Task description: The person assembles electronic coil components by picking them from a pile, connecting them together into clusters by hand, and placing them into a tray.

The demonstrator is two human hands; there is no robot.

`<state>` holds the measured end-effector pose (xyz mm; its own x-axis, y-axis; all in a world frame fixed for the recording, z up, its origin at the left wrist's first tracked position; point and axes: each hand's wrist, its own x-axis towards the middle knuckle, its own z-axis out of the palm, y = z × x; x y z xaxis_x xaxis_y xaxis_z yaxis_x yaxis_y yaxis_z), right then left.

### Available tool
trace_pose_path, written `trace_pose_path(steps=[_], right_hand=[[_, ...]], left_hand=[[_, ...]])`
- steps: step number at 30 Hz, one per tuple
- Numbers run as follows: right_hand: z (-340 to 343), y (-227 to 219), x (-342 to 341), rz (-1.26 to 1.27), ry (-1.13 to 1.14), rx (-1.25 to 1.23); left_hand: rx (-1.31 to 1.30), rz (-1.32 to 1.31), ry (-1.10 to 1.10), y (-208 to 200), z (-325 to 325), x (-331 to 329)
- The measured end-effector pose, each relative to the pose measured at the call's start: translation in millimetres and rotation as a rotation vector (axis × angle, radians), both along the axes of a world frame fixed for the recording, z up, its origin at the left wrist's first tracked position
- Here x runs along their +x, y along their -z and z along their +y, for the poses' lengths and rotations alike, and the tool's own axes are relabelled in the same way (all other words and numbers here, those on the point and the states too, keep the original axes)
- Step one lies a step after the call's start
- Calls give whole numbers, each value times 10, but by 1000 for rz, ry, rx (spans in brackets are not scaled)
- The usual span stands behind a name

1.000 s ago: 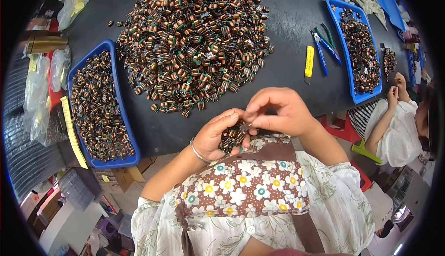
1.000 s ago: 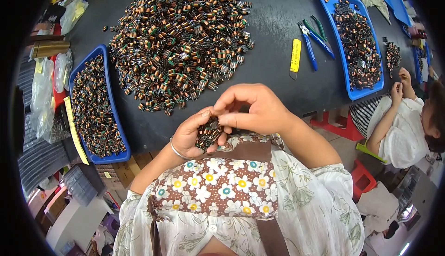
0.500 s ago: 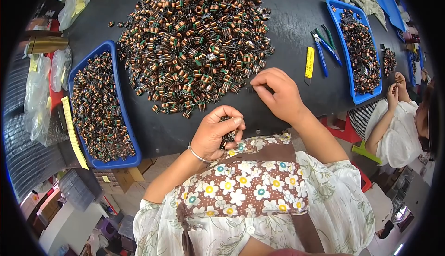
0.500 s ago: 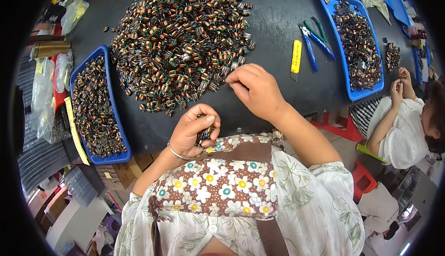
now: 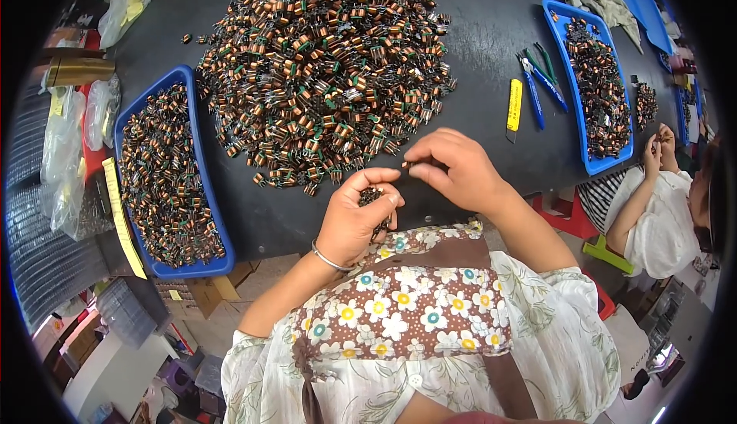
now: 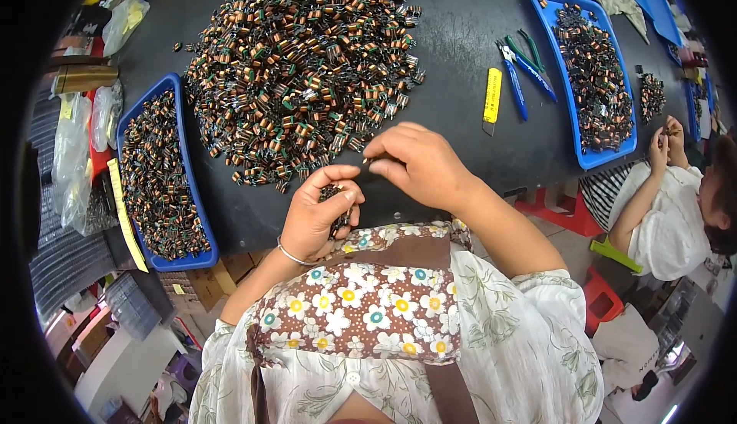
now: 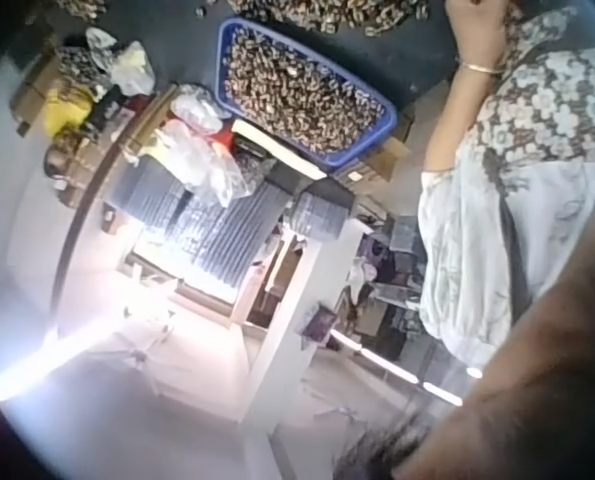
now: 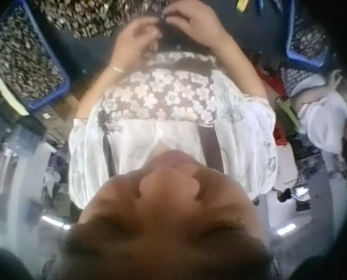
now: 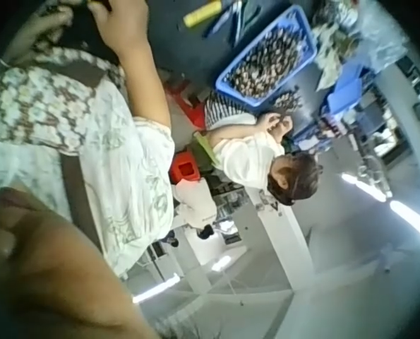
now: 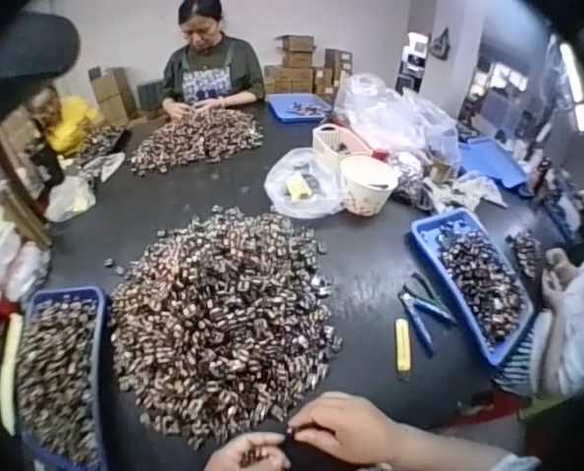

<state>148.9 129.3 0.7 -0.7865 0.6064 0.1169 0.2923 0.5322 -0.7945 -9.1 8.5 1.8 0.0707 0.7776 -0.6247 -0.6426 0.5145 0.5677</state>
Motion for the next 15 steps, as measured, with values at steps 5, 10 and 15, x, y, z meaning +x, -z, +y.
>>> trace_pose_path(steps=[5, 10, 15], right_hand=[[-61, -172, -29, 78, -165, -272], [126, -16, -60, 74, 66, 273], [148, 110, -114, -21, 191, 369]], left_hand=[[59, 163, 108, 47, -24, 19], [41, 141, 64, 10, -13, 31], [41, 156, 52, 39, -30, 18]])
